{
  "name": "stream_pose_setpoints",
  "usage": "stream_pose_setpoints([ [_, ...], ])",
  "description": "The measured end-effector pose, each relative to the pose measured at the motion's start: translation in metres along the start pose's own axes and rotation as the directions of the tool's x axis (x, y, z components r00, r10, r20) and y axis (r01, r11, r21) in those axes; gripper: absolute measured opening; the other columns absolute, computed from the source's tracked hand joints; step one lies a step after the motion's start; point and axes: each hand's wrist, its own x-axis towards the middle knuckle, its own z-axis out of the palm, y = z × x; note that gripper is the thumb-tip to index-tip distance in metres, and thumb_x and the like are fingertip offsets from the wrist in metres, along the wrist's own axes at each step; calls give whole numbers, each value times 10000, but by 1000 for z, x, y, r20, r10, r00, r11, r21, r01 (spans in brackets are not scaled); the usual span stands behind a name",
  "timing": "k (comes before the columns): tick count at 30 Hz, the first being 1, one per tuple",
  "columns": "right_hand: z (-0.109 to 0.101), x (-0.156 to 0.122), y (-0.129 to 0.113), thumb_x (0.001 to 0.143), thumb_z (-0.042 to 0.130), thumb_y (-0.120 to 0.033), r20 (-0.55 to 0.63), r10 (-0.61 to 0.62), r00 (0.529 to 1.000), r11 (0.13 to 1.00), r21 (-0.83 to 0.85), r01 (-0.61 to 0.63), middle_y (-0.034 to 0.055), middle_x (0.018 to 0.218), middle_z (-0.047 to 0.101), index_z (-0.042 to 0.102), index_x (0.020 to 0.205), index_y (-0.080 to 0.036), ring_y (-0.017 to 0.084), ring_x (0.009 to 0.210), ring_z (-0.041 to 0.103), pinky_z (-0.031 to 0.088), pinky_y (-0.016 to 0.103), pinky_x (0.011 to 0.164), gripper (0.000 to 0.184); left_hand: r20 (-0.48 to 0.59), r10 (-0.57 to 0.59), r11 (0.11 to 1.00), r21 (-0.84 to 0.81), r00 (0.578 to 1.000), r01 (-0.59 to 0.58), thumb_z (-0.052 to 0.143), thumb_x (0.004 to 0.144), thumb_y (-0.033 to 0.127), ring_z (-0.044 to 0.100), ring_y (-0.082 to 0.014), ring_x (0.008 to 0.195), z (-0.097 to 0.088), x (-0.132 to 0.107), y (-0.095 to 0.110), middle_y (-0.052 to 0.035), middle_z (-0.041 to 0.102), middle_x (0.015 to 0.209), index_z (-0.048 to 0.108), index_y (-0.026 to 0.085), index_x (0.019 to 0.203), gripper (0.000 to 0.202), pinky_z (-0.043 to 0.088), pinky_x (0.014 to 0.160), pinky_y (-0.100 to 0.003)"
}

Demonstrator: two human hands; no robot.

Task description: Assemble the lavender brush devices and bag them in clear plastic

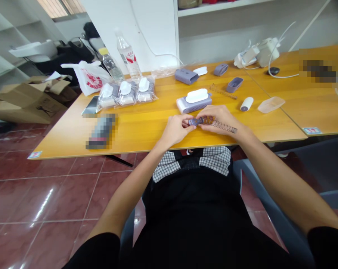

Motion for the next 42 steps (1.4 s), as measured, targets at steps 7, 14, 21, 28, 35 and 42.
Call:
stream_pose_setpoints([
  [7,-3,2,5,937,738,-337,55,-55,997,997,-54,58,89,1027,813,810,1070,-238,260,931,724,543,403,868,180,-2,32,999,17,999,-32,860,881,132,719,-165,747,1,1,-2,-27,796,845,816,172,1150,276,628,823,-350],
  [14,-7,5,-6,915,752,-321,114,8,994,995,-100,4,87,949,787,815,1051,-216,265,885,705,514,399,842,184,8,70,995,65,998,-70,839,885,146,678,-151,683,2,1,-3,-1,756,765,827,182,1094,212,581,745,-313],
  [21,-11,3,-16,940,763,-349,136,112,984,990,-96,-99,92,1029,811,807,1080,-220,277,950,701,456,404,886,196,-24,92,992,91,995,-89,821,879,134,662,-151,665,5,0,-4,10,731,740,832,191,1078,208,575,746,-319],
  [28,-4,4,-16,891,769,-312,87,114,990,989,-109,-104,76,958,803,813,1025,-218,288,910,714,477,412,847,170,-25,84,993,91,996,-81,812,882,147,657,-157,668,6,-2,-3,5,731,741,836,195,1117,241,573,750,-325],
  [35,-5,7,-25,897,761,-318,117,156,981,977,-164,-136,85,958,781,797,995,-225,299,930,694,478,424,850,139,-18,90,991,105,996,-87,798,878,138,641,-143,655,5,-2,-4,17,704,719,837,198,1077,212,543,720,-301],
  [42,-3,7,-32,908,740,-342,111,182,977,966,-208,-156,118,964,757,795,1039,-201,312,922,676,485,441,846,200,-28,92,991,101,995,-89,779,872,123,638,-144,668,6,-2,-5,16,687,709,832,190,1084,229,553,740,-305],
])
